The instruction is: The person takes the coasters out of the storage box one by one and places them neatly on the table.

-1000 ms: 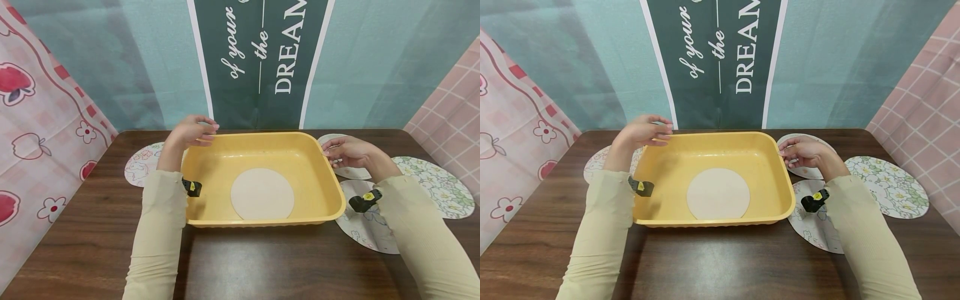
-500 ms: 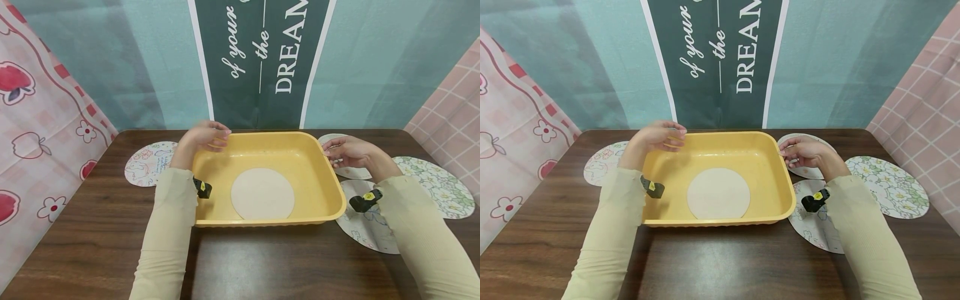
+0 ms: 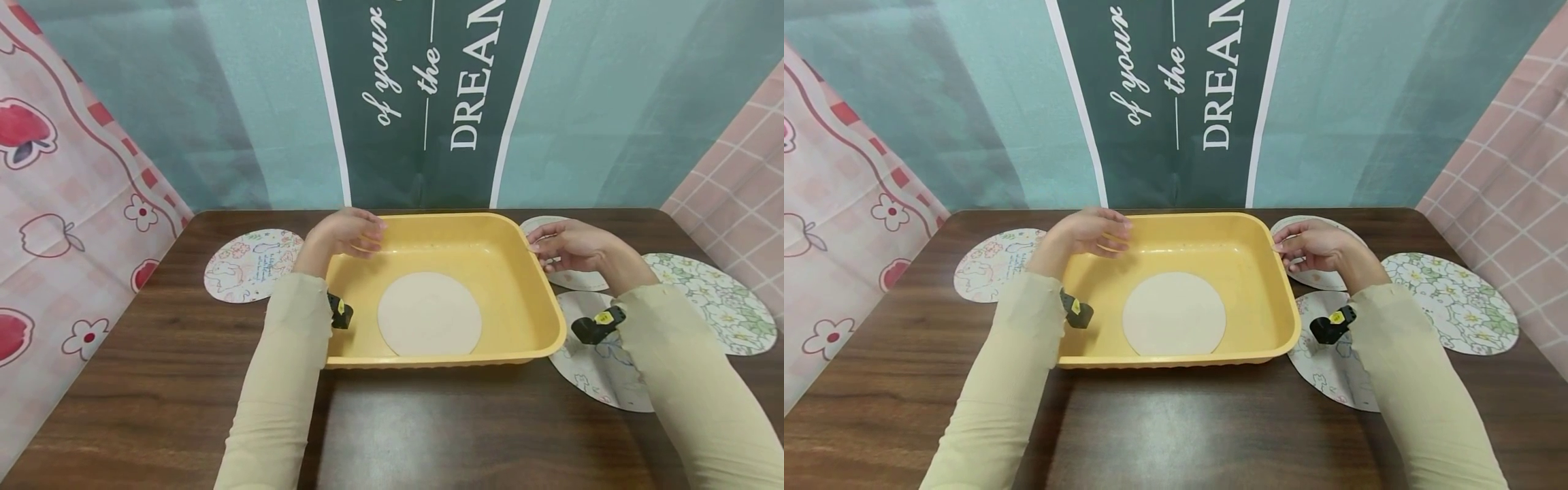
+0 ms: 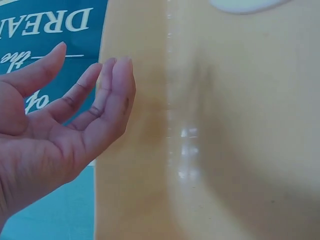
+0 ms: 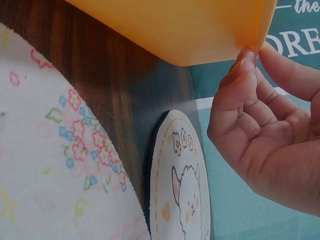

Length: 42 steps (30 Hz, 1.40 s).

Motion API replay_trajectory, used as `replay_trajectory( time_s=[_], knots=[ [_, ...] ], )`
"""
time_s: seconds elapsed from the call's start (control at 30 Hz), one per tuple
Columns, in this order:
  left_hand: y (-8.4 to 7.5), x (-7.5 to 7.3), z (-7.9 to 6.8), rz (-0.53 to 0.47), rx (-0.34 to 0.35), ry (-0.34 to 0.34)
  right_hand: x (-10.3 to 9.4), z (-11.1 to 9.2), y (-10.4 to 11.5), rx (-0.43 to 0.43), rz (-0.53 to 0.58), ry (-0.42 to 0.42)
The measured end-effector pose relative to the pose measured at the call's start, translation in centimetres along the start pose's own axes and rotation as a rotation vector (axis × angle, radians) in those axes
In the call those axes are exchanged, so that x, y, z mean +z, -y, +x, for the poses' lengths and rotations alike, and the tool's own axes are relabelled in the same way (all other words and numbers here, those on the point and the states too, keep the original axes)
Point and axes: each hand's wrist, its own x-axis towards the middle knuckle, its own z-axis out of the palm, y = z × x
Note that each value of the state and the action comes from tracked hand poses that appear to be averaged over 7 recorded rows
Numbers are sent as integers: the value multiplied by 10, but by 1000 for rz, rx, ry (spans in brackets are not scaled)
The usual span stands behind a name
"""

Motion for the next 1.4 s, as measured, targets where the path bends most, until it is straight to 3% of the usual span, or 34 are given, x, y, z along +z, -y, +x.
replay_trajectory(
  time_s=[0.43,0.83,1.1,1.4],
  knots=[
    [6,6,15,-10,-146,38,-4,2,2,5,12,22],
    [3,20,16,40,-123,59,-1,2,-2,-15,1,15],
    [12,26,22,66,-152,96,1,2,-4,-18,-7,-2],
    [25,27,28,29,-186,44,1,5,-11,-36,-17,-26]
  ],
)
